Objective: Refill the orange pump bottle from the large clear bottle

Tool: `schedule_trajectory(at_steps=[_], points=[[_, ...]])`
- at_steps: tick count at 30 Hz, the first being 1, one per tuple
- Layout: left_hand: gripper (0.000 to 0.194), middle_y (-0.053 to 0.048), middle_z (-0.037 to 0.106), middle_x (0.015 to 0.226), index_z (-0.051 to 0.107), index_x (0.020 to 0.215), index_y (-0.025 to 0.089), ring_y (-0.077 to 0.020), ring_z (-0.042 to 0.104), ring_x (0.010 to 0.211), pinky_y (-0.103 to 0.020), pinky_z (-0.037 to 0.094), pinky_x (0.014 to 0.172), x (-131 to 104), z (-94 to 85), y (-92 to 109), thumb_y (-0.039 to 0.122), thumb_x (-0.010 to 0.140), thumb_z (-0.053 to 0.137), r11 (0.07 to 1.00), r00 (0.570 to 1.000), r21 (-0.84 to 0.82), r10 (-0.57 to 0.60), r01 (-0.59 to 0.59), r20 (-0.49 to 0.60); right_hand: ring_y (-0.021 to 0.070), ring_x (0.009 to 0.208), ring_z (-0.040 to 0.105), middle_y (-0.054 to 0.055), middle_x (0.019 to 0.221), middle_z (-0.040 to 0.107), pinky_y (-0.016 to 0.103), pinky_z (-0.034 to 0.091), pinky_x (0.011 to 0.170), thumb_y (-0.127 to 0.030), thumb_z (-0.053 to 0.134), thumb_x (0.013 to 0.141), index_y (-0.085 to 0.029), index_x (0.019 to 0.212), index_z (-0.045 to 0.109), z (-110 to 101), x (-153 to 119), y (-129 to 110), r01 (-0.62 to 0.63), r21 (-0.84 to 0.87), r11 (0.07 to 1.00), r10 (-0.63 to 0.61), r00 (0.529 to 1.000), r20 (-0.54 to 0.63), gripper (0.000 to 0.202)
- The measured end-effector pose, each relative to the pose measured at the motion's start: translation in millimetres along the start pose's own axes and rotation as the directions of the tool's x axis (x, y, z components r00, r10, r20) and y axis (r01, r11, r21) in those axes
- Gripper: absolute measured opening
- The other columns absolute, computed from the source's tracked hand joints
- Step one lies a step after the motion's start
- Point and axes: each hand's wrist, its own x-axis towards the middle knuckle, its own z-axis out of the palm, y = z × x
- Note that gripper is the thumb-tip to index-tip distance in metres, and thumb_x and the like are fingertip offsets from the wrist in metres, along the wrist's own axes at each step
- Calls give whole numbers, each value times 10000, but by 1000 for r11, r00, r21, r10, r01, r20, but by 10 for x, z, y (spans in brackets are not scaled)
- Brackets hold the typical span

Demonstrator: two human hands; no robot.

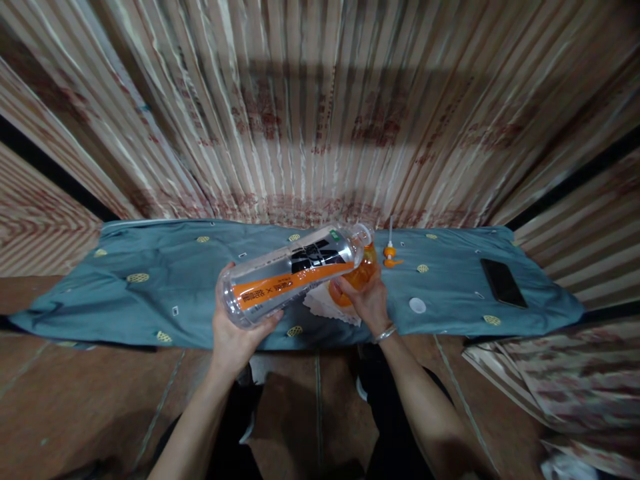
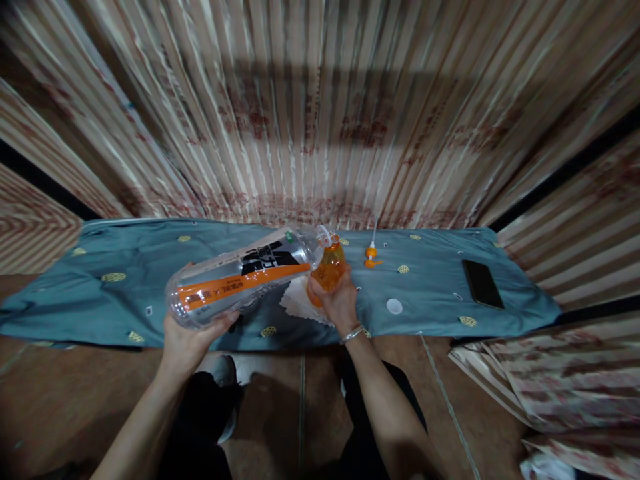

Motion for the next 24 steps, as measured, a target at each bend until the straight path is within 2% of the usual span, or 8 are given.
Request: schedule_trajectory(at_steps=[8, 12, 17, 24], points=[[1149, -124, 754, 1247, 534, 1442, 219, -358, 767, 1119, -635, 539, 1140, 34, 3, 48, 430, 427, 1032, 997, 999, 69, 33, -32, -15, 380, 1007, 797, 164, 1103, 814, 517, 643, 858, -601, 847, 676, -207, 1239, 570, 1, -2, 25, -6, -6, 1000, 6, 1000, 10, 741], [1190, -143, 751, 1282, 499, 1483, 205, -363, 763, 1153, -631, 544, 1136, 93, -13, 76, 419, 435, 1021, 995, 999, 91, 41, -43, 27, 380, 1040, 792, 173, 1127, 812, 507, 640, 877, -633, 835, 680, -193, 1258, 565, -12, 6, 6, -21, -7, 1000, 21, 999, 28, 775], [1147, -134, 764, 1273, 504, 1468, 208, -345, 772, 1139, -589, 561, 1133, 130, -4, 114, 403, 457, 1008, 993, 997, 102, 59, -63, 42, 398, 1052, 787, 196, 1141, 806, 517, 633, 891, -672, 825, 665, -173, 1256, 565, -29, 11, -18, -32, -9, 999, 32, 999, 31, 816], [1052, -126, 769, 1255, 536, 1443, 203, -328, 790, 1082, -533, 641, 1031, 124, 1, 93, 405, 511, 980, 983, 995, 154, 99, -102, 29, 386, 1074, 780, 180, 1105, 812, 501, 633, 892, -663, 814, 676, -184, 1234, 578, -21, 10, 11, -1, 10, 1000, 0, 1000, 22, 773]])
